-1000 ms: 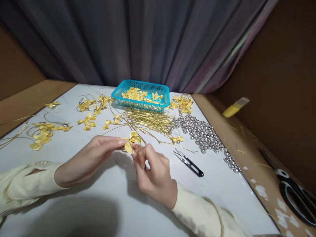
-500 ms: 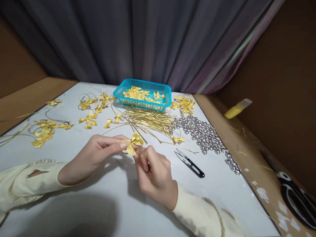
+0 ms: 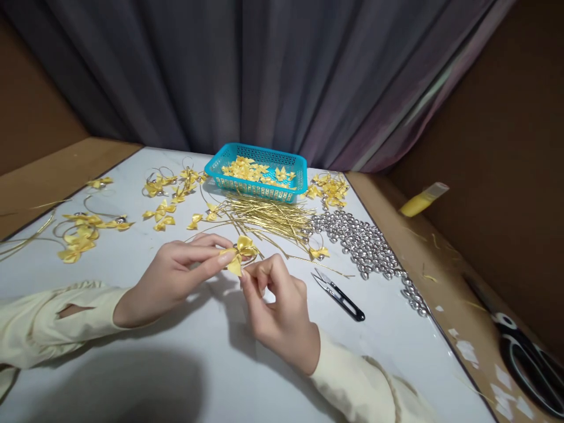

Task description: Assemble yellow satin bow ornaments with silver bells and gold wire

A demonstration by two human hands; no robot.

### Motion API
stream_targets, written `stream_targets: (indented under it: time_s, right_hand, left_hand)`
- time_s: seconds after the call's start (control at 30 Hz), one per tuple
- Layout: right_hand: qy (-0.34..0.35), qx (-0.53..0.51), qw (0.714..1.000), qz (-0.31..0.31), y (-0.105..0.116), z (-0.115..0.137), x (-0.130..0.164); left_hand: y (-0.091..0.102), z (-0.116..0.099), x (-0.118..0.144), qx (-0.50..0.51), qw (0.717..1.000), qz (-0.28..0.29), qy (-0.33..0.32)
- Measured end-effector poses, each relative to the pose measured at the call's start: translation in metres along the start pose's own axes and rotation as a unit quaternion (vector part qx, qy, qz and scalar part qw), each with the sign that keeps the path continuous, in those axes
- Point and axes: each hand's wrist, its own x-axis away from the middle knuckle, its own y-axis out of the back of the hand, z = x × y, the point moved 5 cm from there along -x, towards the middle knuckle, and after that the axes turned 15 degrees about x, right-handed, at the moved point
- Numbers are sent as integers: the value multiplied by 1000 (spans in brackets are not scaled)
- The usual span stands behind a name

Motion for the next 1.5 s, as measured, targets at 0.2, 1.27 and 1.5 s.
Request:
stream_targets:
  time_s: [0.2, 1.27, 1.5]
  right_hand:
    - [12, 20, 1000, 5, -1, 2, 0]
    - [78, 81, 994, 11, 6, -1, -5]
    - [301, 328, 895, -12, 13, 15, -5]
  left_hand:
    - [-2, 1, 1, -22, 999, 12, -23]
    - [2, -12, -7, -141, 974, 62, -165]
    - [5, 1, -17, -179, 976, 87, -92]
